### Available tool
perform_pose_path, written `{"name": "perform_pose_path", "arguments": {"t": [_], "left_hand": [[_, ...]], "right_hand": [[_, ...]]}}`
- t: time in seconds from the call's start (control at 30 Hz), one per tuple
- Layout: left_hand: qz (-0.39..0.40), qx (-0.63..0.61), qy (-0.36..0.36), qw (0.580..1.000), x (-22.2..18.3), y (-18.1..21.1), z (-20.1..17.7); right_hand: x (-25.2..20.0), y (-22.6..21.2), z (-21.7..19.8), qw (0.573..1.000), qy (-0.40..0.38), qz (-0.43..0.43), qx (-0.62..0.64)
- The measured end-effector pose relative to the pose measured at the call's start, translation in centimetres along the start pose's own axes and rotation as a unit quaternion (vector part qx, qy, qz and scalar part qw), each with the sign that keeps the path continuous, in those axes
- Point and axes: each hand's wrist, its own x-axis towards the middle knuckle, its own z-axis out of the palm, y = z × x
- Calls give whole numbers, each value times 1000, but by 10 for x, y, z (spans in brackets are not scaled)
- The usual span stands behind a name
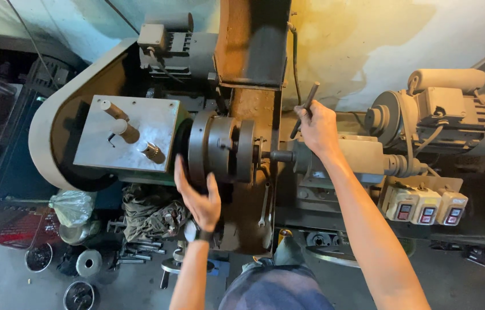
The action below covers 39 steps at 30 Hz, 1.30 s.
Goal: Operating a lathe machine to secure or adjust a metal workpiece.
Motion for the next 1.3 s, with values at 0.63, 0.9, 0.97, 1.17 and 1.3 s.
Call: {"name": "perform_pose_path", "arguments": {"t": [0.63, 0.9, 0.97, 1.17, 1.3], "left_hand": [[-135, 278, -229, 923, 158, -6, 61], [-127, 284, -225, 923, 159, -3, 59], [-130, 283, -229, 922, 159, -6, 60], [-75, 244, -205, 945, 139, -17, 51], [-30, 164, -121, 979, 96, 12, 19]], "right_hand": [[53, -31, 73, 973, -188, 126, 48], [56, -13, 77, 971, -188, 140, 52], [58, -7, 66, 980, -164, 105, 30], [33, -13, -4, 992, -36, 85, 82], [11, 16, -16, 999, -3, 35, 31]]}}
